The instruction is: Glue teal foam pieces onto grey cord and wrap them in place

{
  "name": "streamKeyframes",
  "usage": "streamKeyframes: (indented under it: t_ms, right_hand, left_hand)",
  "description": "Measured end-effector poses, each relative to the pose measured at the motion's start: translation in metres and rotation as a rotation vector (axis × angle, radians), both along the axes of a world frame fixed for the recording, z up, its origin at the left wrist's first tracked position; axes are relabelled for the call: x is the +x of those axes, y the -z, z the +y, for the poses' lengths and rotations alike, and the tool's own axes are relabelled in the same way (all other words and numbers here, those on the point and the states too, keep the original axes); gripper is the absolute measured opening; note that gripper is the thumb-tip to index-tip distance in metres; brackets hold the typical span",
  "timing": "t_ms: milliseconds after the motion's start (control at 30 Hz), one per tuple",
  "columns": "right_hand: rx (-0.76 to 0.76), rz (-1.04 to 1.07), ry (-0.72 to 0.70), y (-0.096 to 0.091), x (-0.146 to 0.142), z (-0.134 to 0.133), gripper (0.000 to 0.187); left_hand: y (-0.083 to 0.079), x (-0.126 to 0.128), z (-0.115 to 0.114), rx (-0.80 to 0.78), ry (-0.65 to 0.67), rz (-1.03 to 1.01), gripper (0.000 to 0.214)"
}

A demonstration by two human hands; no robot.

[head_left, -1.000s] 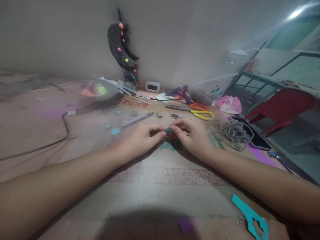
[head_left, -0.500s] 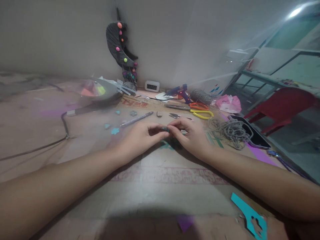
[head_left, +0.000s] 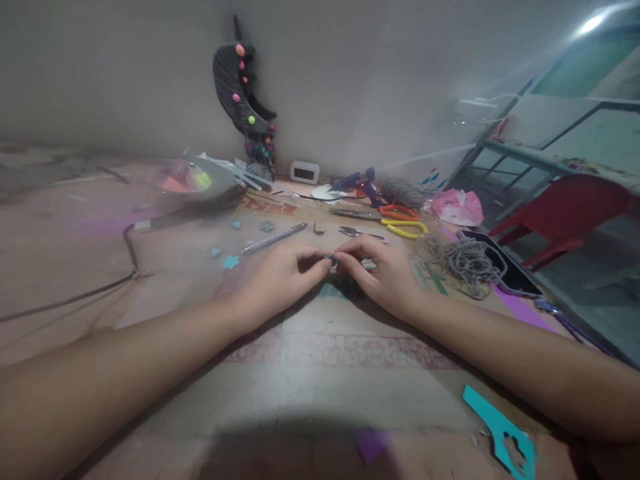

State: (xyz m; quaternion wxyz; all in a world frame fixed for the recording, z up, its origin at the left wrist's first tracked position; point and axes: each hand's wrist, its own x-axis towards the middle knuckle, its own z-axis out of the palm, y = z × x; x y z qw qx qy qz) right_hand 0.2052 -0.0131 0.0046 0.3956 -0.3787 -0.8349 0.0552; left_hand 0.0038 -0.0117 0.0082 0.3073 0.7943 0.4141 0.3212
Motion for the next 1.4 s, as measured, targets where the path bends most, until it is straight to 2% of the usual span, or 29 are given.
streamKeyframes:
  t_ms: [100,233,400,533,667,833,1100,1400]
  right_hand:
    - [-0.057,0.037,-0.016,-0.001,0.0,-0.002,0.011]
    - [-0.287,0.169,-0.057,-0.001,-0.002,-0.004,0.005]
    - [-0.552,0.342,-0.129,-0.002,-0.006,-0.007,0.011]
    - [-0.704,0.436,-0.178,-0.004,-0.008,-0.008,0.014]
    - [-0.823,0.498,-0.166,-0.005,-0.009,-0.009,0.018]
    - [-0.881,0.545,-0.152,-0.004,-0.011,-0.011,0.021]
    - [-0.909,0.543,-0.141,-0.001,-0.01,-0.011,0.032]
    - [-0.883,0.545,-0.16,-0.002,-0.011,-0.011,0.025]
  left_hand:
    - [0.003,-0.001,0.001,-0.003,0.0,0.004,0.026]
    - [0.003,-0.003,0.002,0.02,0.017,0.006,0.026]
    - [0.001,-0.003,0.001,0.032,0.048,-0.025,0.026]
    - [0.002,-0.003,0.001,0.008,0.071,-0.053,0.027]
    - [0.005,-0.003,0.002,0.022,0.066,-0.062,0.026]
    - [0.006,-0.004,0.002,0.038,0.096,-0.084,0.026]
    - [0.005,-0.004,0.004,-0.052,0.082,-0.115,0.027]
    - [0.005,-0.004,0.004,-0.033,0.105,-0.132,0.027]
